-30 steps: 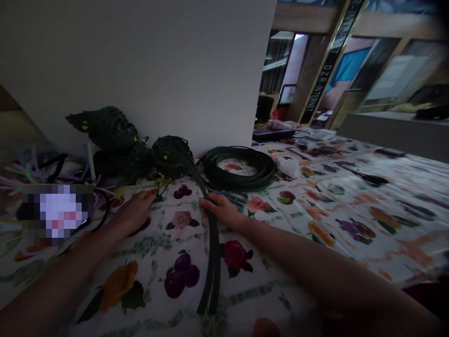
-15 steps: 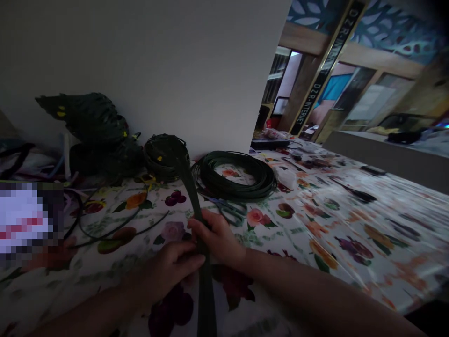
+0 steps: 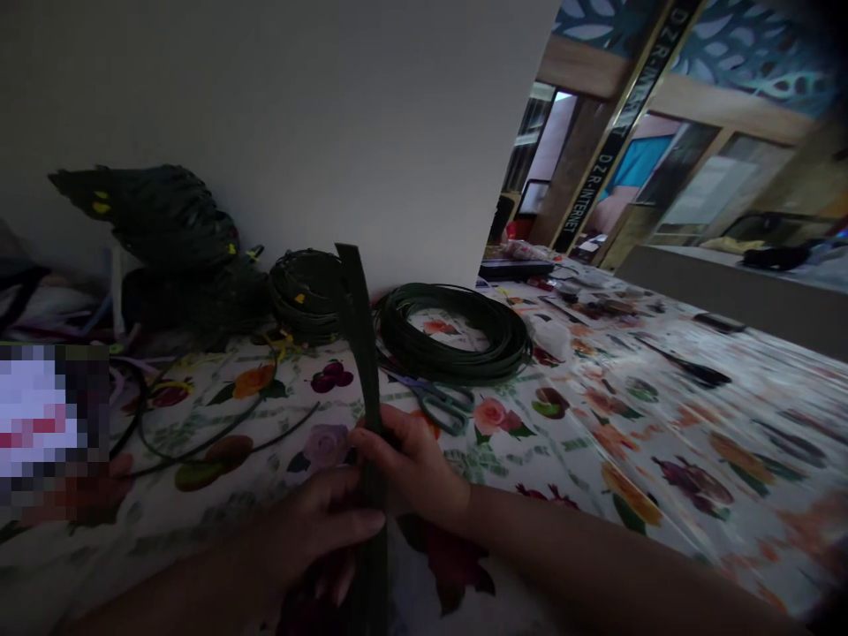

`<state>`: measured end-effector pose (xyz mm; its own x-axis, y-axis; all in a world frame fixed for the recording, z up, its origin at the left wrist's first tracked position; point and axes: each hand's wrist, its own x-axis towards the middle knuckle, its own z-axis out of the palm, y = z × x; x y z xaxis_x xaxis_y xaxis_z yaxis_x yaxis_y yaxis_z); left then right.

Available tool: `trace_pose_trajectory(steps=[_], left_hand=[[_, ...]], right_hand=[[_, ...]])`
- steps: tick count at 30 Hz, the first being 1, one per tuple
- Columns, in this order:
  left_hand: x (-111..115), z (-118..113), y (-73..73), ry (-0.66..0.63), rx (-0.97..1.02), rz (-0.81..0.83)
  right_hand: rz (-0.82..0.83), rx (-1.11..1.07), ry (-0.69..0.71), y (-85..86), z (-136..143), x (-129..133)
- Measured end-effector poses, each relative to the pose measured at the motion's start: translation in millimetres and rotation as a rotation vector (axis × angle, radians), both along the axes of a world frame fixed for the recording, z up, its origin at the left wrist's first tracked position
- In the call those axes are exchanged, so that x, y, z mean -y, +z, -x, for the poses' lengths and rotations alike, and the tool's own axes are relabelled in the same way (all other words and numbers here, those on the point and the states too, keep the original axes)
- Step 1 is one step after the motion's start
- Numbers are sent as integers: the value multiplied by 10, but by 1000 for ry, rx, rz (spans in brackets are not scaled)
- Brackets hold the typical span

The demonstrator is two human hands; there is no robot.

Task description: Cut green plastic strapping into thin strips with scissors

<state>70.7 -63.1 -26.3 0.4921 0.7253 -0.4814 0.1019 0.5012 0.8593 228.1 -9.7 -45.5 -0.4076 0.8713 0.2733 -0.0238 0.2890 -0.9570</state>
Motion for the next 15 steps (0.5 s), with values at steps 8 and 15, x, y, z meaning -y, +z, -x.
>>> trace_pose_trajectory(steps=[8, 15], left_hand=[[-27, 34, -120, -14, 2, -89], [-78, 54, -100, 183, -7, -176]], right_hand=[[-141, 269, 6, 180, -204, -67], [-476, 925, -141, 299, -640, -502]])
